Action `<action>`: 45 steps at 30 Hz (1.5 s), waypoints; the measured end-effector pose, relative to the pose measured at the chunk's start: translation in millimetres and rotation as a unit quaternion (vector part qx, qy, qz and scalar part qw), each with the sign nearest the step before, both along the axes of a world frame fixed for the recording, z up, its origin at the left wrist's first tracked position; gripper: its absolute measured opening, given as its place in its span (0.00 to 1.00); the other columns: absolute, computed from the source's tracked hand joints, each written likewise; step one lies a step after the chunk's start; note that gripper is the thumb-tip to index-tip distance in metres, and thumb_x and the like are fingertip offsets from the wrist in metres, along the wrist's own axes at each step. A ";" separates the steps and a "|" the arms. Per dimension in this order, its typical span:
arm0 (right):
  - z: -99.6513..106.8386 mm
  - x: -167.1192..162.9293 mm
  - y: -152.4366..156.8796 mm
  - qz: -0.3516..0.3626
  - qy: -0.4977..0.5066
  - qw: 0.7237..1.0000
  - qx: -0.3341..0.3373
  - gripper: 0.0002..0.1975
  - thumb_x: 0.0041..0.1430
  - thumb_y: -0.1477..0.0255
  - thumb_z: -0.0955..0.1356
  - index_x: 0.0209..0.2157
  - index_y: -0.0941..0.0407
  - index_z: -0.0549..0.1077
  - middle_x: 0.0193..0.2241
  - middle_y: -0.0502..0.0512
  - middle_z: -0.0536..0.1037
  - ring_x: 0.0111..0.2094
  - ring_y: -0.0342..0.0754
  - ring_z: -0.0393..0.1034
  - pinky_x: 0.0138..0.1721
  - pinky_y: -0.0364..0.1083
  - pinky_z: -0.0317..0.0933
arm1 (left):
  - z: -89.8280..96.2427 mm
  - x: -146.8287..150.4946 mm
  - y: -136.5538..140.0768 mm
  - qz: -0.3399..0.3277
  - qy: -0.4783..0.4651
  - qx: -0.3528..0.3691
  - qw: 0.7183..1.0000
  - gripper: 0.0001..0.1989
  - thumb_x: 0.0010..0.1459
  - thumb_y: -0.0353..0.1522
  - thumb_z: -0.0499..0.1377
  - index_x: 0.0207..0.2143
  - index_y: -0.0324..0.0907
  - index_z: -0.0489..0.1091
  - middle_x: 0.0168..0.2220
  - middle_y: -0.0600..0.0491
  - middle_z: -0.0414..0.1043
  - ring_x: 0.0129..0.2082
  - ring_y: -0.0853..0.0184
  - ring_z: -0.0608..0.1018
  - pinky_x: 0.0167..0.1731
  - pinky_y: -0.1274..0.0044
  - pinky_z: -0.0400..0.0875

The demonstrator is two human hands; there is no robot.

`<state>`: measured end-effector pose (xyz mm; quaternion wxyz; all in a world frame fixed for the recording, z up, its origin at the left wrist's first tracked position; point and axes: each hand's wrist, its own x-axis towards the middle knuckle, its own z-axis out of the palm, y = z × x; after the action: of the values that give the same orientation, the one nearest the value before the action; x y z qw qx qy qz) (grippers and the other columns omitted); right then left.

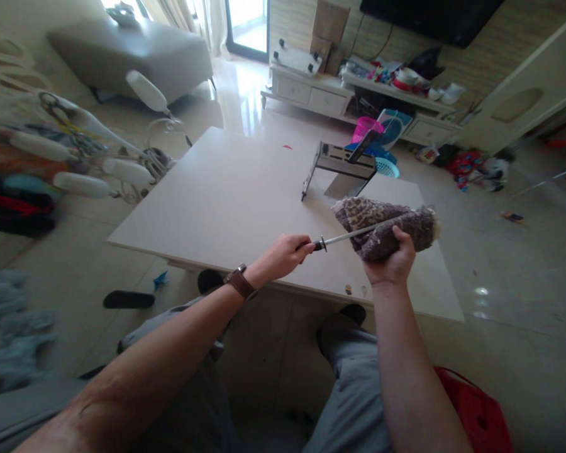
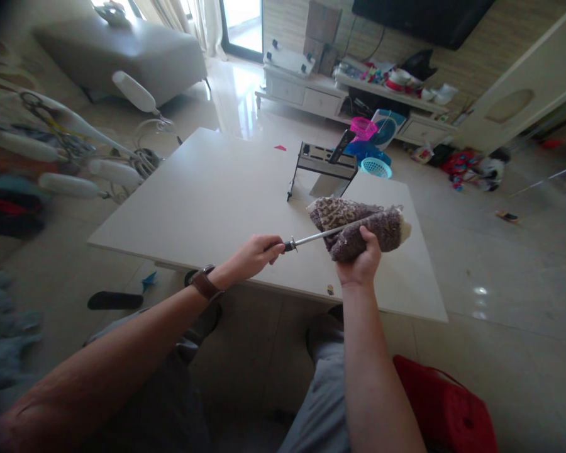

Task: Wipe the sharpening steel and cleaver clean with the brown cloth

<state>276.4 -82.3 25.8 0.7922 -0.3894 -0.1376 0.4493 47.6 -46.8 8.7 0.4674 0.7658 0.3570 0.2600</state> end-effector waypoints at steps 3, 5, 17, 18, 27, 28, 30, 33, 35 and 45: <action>3.8 -1.6 -1.7 -0.008 0.017 1.000 0.008 0.10 0.47 0.73 0.68 0.35 0.54 0.75 0.32 0.48 0.80 0.39 0.50 0.77 0.43 0.55 0.75 | -4.2 0.8 1.2 0.026 -0.025 -0.007 0.999 0.15 0.66 0.38 0.52 0.28 0.40 0.68 0.20 0.58 0.64 0.21 0.74 0.62 0.23 0.79 0.53; 4.1 -3.1 -2.6 -0.010 0.015 1.000 -0.002 0.12 0.46 0.74 0.67 0.36 0.54 0.76 0.33 0.48 0.81 0.39 0.50 0.77 0.44 0.55 0.75 | -7.3 1.4 2.6 0.052 -0.048 -0.011 0.997 0.15 0.66 0.38 0.51 0.30 0.40 0.68 0.21 0.59 0.63 0.21 0.74 0.62 0.23 0.79 0.53; 0.9 -24.0 -11.3 0.057 -0.011 0.998 0.020 0.19 0.43 0.74 0.70 0.41 0.52 0.76 0.37 0.49 0.81 0.38 0.51 0.77 0.41 0.53 0.74 | -5.1 8.1 -7.9 0.044 -0.023 0.043 0.998 0.14 0.67 0.38 0.50 0.30 0.41 0.64 0.21 0.59 0.60 0.21 0.73 0.60 0.25 0.77 0.51; 0.8 -24.3 -11.6 0.058 -0.011 0.998 0.027 0.19 0.44 0.72 0.70 0.41 0.52 0.76 0.37 0.49 0.81 0.39 0.51 0.77 0.42 0.54 0.74 | -5.0 8.4 -8.3 0.043 -0.025 0.043 0.998 0.14 0.67 0.38 0.50 0.30 0.41 0.64 0.21 0.59 0.60 0.21 0.73 0.59 0.25 0.77 0.51; 2.4 -20.2 -10.6 0.038 -0.004 0.999 0.018 0.20 0.44 0.69 0.70 0.42 0.52 0.76 0.38 0.50 0.81 0.41 0.54 0.76 0.45 0.58 0.73 | -7.4 7.9 -8.8 0.005 -0.035 0.045 0.998 0.16 0.68 0.38 0.51 0.28 0.41 0.63 0.21 0.60 0.57 0.22 0.74 0.58 0.25 0.77 0.49; 2.7 -19.0 -10.7 0.038 -0.001 0.999 0.011 0.20 0.43 0.69 0.69 0.42 0.53 0.76 0.38 0.51 0.81 0.42 0.54 0.76 0.45 0.58 0.73 | -7.5 7.9 -9.5 -0.007 -0.036 0.047 0.998 0.16 0.68 0.38 0.51 0.27 0.41 0.62 0.21 0.60 0.57 0.22 0.74 0.58 0.26 0.77 0.49; 3.3 -16.6 -11.3 0.041 0.001 0.999 0.002 0.20 0.43 0.68 0.69 0.42 0.54 0.76 0.38 0.52 0.81 0.42 0.55 0.77 0.44 0.59 0.73 | -7.3 7.8 -10.9 -0.024 -0.039 0.043 0.998 0.17 0.68 0.39 0.51 0.27 0.41 0.61 0.21 0.60 0.57 0.22 0.74 0.58 0.26 0.77 0.50; 4.6 -14.1 -12.8 0.061 -0.003 0.998 0.010 0.21 0.43 0.68 0.68 0.42 0.54 0.76 0.39 0.53 0.81 0.43 0.57 0.77 0.44 0.60 0.73 | -5.9 7.5 -12.5 -0.029 -0.042 0.018 0.999 0.17 0.68 0.39 0.51 0.27 0.41 0.61 0.21 0.60 0.57 0.22 0.74 0.58 0.25 0.78 0.50; 5.8 -13.7 -13.4 0.066 -0.006 0.998 0.016 0.21 0.43 0.69 0.68 0.42 0.53 0.76 0.39 0.52 0.81 0.43 0.56 0.76 0.45 0.61 0.73 | -4.7 7.3 -12.9 -0.021 -0.044 0.008 0.999 0.16 0.67 0.39 0.51 0.27 0.41 0.62 0.21 0.60 0.58 0.22 0.74 0.59 0.25 0.78 0.50; 8.2 -15.4 -15.3 0.062 0.003 0.997 0.047 0.20 0.41 0.63 0.69 0.40 0.51 0.76 0.39 0.52 0.81 0.45 0.58 0.76 0.47 0.62 0.71 | -11.6 14.5 -17.0 0.019 -0.127 -0.061 0.990 0.17 0.67 0.42 0.49 0.30 0.40 0.65 0.21 0.59 0.60 0.22 0.74 0.61 0.24 0.80 0.55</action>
<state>260.9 -97.6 34.0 0.7809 -0.3407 -0.1801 0.4916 62.2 -63.8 -2.9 0.5500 0.6897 0.3242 0.3417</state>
